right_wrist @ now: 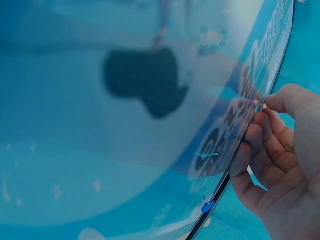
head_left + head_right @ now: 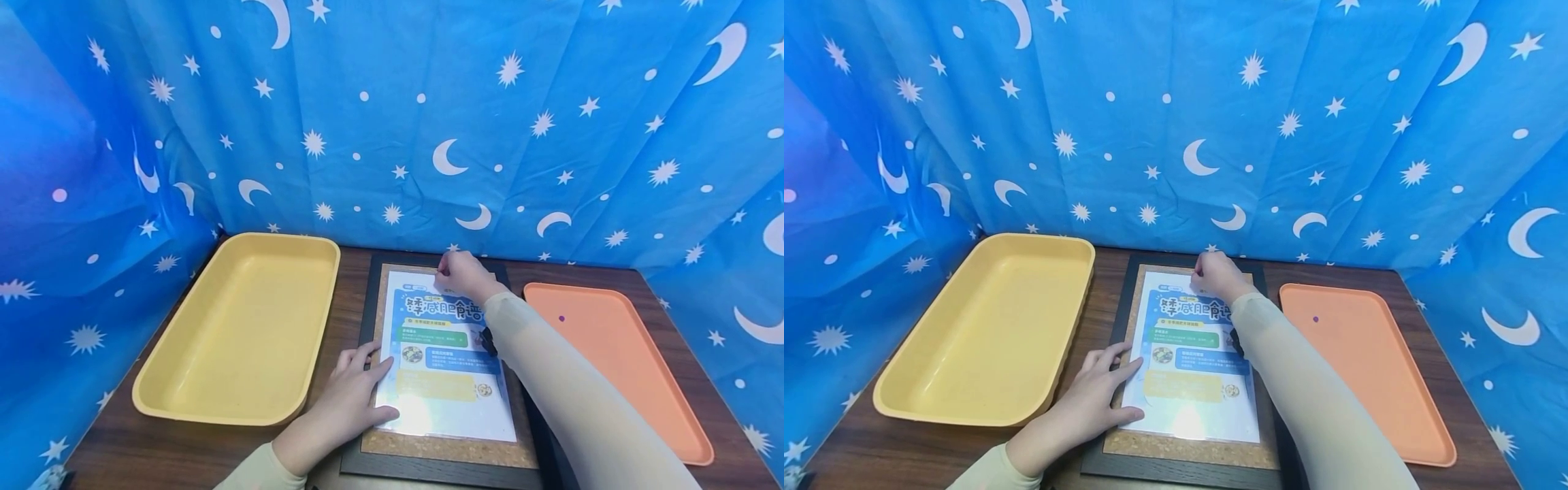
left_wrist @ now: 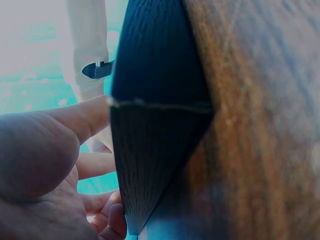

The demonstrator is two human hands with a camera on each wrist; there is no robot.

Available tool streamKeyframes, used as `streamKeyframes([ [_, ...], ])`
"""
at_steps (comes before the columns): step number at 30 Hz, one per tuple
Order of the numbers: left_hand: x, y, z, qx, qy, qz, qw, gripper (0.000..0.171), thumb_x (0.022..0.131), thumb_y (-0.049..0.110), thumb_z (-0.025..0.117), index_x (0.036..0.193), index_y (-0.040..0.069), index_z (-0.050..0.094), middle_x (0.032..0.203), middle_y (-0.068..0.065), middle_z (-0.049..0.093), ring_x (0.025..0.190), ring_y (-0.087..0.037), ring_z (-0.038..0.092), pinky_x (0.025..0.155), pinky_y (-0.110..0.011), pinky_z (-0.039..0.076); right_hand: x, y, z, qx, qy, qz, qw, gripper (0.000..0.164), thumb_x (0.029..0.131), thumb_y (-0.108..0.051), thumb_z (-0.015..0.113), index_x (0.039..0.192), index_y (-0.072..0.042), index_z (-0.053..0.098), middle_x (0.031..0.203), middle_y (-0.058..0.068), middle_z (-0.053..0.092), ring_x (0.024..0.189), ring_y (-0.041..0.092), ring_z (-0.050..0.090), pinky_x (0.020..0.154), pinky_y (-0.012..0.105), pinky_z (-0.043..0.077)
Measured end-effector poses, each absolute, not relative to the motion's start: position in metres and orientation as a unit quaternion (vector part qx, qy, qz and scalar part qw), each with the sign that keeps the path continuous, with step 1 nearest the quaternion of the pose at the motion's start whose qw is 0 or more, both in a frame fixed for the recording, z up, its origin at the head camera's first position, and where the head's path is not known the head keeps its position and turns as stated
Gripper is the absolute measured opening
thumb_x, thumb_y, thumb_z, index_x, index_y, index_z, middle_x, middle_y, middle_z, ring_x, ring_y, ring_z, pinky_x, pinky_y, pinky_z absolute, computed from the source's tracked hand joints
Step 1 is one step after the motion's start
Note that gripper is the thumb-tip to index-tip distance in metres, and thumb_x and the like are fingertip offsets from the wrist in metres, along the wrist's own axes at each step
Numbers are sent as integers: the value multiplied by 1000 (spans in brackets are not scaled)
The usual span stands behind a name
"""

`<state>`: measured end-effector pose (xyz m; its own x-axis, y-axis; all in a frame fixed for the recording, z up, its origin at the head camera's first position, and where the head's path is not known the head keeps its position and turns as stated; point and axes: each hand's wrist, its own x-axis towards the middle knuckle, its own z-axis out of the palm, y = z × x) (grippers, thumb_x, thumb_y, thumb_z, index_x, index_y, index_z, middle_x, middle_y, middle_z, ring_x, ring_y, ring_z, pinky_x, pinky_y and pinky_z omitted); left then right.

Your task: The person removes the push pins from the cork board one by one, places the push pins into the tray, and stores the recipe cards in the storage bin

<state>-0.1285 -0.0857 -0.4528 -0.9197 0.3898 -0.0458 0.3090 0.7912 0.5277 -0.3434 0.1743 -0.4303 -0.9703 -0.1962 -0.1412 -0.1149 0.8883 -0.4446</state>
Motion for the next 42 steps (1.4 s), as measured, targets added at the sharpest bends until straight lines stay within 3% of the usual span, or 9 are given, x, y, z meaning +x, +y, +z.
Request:
streamKeyframes([
  [14,-127,-87,-454,182,943,265,80,81,80,46,87,147,11,59,164,-13,36,134,-33,36,103,-56,40,-344,173,-435,-81,965,-226,102,16,100,-30,67,102,-14,66,100,7,69,94,25,64,91,42,53],
  [23,-128,-87,-452,179,944,265,83,81,80,45,87,147,11,59,164,-13,36,134,-34,36,103,-56,39,-343,172,-431,-72,967,-220,104,19,100,-34,65,105,-15,63,101,6,68,97,27,63,94,53,47],
  [30,-130,-87,-452,181,944,263,79,81,80,46,87,147,11,59,164,-13,36,133,-33,36,103,-55,40,-342,170,-429,-103,970,-201,86,19,101,-30,65,106,-13,63,98,8,68,91,25,65,89,41,54],
  [38,-130,-86,-453,182,946,257,79,82,79,47,87,147,11,58,165,-13,34,133,-33,37,103,-55,40,-342,171,-427,-84,973,-193,95,19,100,-33,66,106,-15,63,100,6,68,93,26,64,89,47,53],
  [42,-129,-85,-452,182,946,257,78,82,79,47,87,147,10,59,165,-14,35,133,-33,37,103,-55,40,-342,173,-428,-83,972,-203,82,19,98,-32,68,103,-15,64,98,6,68,91,26,64,86,44,52],
])
